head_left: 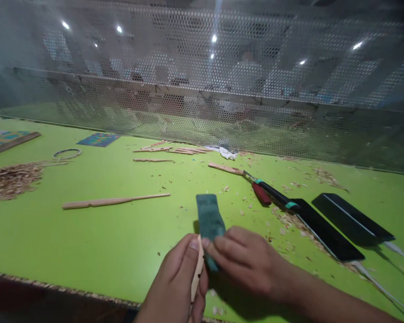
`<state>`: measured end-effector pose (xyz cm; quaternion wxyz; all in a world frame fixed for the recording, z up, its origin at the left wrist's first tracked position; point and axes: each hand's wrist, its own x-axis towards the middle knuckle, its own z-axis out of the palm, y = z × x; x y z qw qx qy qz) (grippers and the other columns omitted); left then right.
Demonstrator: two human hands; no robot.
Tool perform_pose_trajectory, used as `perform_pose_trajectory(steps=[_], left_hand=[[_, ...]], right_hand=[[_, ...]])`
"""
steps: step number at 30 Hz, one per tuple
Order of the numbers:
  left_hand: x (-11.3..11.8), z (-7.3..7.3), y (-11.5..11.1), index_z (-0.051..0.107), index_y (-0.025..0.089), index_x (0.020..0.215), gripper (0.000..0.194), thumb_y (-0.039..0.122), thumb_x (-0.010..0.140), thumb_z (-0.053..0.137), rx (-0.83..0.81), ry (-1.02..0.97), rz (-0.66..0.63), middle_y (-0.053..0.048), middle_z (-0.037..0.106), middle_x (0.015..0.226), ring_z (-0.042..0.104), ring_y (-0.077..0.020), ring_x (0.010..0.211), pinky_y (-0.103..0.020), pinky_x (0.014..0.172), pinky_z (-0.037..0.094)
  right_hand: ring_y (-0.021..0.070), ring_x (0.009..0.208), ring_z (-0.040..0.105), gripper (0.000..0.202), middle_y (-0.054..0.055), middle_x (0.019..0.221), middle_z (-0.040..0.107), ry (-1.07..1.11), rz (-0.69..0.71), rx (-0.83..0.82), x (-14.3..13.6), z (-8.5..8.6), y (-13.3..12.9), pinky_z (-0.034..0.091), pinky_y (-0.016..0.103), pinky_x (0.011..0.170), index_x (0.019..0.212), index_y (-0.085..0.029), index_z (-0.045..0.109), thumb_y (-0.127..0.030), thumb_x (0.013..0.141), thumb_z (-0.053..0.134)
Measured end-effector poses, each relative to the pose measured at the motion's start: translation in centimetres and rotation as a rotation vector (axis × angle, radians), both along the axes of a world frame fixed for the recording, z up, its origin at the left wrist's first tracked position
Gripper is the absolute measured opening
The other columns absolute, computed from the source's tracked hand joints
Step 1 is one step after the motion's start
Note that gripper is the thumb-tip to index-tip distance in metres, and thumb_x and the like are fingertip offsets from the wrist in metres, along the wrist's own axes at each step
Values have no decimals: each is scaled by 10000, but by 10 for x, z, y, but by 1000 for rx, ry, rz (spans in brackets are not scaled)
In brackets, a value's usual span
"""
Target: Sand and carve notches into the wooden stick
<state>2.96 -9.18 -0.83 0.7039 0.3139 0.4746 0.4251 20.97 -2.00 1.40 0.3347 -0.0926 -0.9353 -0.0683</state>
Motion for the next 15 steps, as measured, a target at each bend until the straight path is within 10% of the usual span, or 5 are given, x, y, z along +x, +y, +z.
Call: perform_pose_trajectory(steps=[15], left_hand=[[0,1,-1,662,249,1046,525,748,887,636,21,20,40,40,594,574,462,-108,357,-194,329,320]], right_hand=[[194,658,534,142,87,792,687,-17,40,-26,-3,-5,-4,416,363,558,1027,-78,677,-72,990,540]])
